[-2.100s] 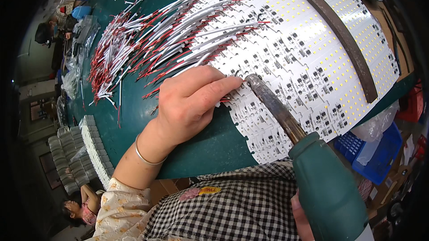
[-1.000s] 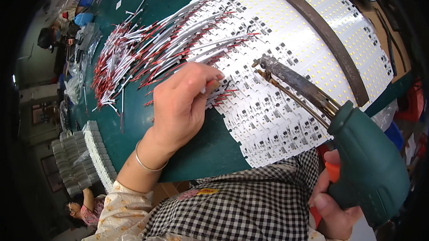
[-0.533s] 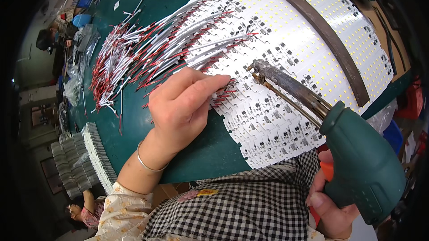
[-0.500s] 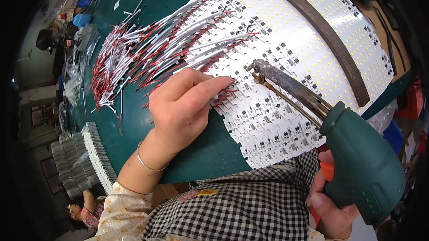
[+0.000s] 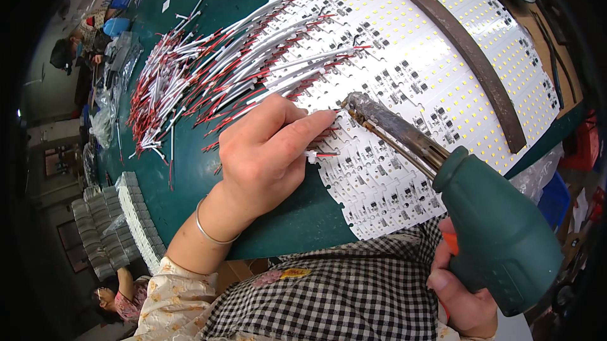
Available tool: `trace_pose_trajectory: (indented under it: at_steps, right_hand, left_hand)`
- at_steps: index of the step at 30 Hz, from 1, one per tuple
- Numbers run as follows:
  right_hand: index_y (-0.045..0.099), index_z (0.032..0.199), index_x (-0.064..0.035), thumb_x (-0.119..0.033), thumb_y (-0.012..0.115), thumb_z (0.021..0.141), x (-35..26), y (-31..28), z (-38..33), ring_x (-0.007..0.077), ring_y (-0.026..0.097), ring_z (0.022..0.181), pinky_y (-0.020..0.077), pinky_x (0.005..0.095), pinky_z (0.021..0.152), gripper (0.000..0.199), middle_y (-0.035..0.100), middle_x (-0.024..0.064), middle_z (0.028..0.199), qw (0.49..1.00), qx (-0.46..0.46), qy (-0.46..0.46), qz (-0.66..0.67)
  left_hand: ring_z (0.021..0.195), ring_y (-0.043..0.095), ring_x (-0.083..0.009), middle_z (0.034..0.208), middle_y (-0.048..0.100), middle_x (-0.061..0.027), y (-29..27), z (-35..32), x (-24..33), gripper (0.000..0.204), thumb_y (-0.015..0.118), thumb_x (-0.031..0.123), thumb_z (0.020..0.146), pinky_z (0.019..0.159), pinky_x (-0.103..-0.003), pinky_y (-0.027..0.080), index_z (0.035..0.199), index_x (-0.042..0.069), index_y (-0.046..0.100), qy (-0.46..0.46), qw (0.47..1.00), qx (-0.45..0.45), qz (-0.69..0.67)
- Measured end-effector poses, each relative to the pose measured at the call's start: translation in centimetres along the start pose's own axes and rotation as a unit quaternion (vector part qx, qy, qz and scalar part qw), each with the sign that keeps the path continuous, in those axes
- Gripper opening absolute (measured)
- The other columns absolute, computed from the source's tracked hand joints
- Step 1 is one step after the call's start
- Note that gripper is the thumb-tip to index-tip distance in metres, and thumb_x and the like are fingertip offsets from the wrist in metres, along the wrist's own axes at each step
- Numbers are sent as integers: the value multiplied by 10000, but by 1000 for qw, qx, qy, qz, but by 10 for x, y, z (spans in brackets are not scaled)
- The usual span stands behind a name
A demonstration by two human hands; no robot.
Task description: The person solders wires onto LED circuit board strips using a soldering gun by hand, positioning the wire leads onto the connection points and applying the tool to solder them.
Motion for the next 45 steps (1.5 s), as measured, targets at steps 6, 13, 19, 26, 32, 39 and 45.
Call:
trace_pose_trajectory:
  at_steps: [6,13,19,26,32,39,45]
  right_hand:
    - [428,1074,92,-78,670,694,0,6,1,136,501,466,447,233,413,481,515,124,699,998,-5,56,6]
    - [431,973,52,-50,655,691,7,5,2,142,506,482,457,232,430,374,495,123,695,998,-7,60,-13]
    - [399,1069,85,-96,673,721,-12,5,6,139,499,454,456,244,397,479,502,117,689,998,-1,-34,46]
    - [319,1177,114,-153,711,726,-9,-5,2,136,476,417,446,249,374,654,504,94,682,998,-8,-22,56]
    - [377,1137,112,-176,715,729,-11,-4,-5,136,478,414,426,243,374,603,512,99,611,998,-44,-42,27]
    - [418,1098,96,-161,714,722,-1,-6,-12,139,486,436,421,231,394,544,510,105,638,1000,4,-15,-5]
    - [429,980,17,-89,666,719,9,-4,-15,149,495,494,449,238,451,368,499,121,697,999,-32,25,-7]
  left_hand:
    - [521,526,-172,640,527,-58,1,0,-3,427,609,-113,517,437,-281,408,910,33,687,-19,1000,0,-8]
    - [524,525,-171,649,525,-57,0,0,-3,435,610,-114,516,441,-279,409,918,35,687,-24,1000,-5,-4]
    - [522,518,-178,647,515,-56,0,-1,-1,438,601,-116,515,440,-285,406,918,38,682,-22,1000,0,-15]
    - [538,520,-200,660,492,-67,1,2,-1,321,608,-68,586,449,-306,420,892,19,647,-13,1000,-3,9]
    - [538,536,-189,657,540,-59,3,-2,-10,384,602,-105,577,460,-287,424,922,49,677,-1,998,-6,-62]
    - [550,541,-189,656,549,-56,4,2,-5,352,612,-67,594,464,-296,427,923,38,683,49,997,-21,-64]
    - [577,554,-207,693,564,-70,3,2,-2,351,615,-46,585,477,-305,438,925,19,677,65,996,-31,-57]
Point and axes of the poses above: each hand's wrist, its own z-axis towards the middle knuckle, its own y-axis out of the palm, x = y × z, the point moved 7 cm from there along z, towards the middle knuckle
